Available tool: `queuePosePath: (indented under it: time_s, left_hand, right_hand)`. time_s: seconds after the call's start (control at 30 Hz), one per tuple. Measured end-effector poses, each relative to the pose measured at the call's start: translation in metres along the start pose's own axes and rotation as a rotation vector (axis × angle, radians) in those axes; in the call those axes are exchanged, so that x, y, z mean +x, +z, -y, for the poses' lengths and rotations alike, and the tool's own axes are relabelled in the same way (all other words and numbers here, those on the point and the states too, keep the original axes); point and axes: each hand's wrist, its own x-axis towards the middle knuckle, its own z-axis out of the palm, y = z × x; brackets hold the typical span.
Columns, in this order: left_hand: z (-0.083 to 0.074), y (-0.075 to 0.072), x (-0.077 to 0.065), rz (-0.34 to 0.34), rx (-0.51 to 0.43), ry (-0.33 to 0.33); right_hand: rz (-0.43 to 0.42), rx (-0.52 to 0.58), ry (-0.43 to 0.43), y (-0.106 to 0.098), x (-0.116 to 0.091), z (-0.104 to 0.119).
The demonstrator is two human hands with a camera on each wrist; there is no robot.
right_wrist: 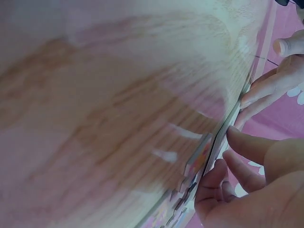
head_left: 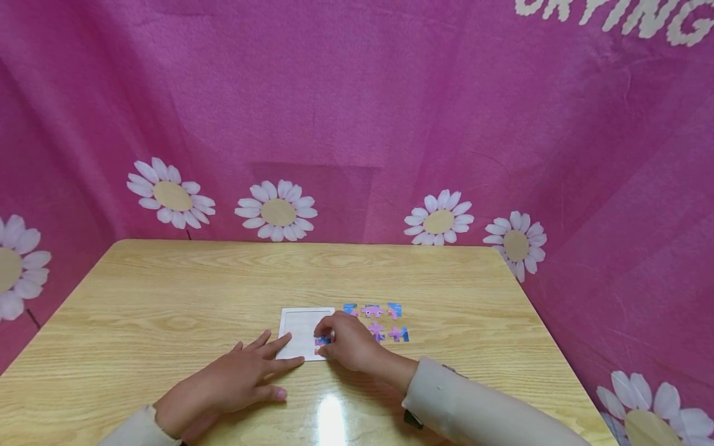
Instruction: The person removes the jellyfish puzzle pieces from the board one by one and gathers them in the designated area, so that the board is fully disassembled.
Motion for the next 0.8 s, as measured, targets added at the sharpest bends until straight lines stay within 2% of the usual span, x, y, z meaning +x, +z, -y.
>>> queuePosePath:
  time_s: [0.2, 0.8]
  left_hand:
    - [0.0014, 0.001, 0.0002, -0.005, 0.008, 0.008]
    - [0.0018, 0.0017, 0.0003, -0.002, 0.008, 0.006]
  right_hand:
    - [0.004, -0.036, 0.008, -0.0005, 0.0003, 0.0025]
    - [0.015, -0.022, -0.004, 0.0006, 0.0037, 0.0035]
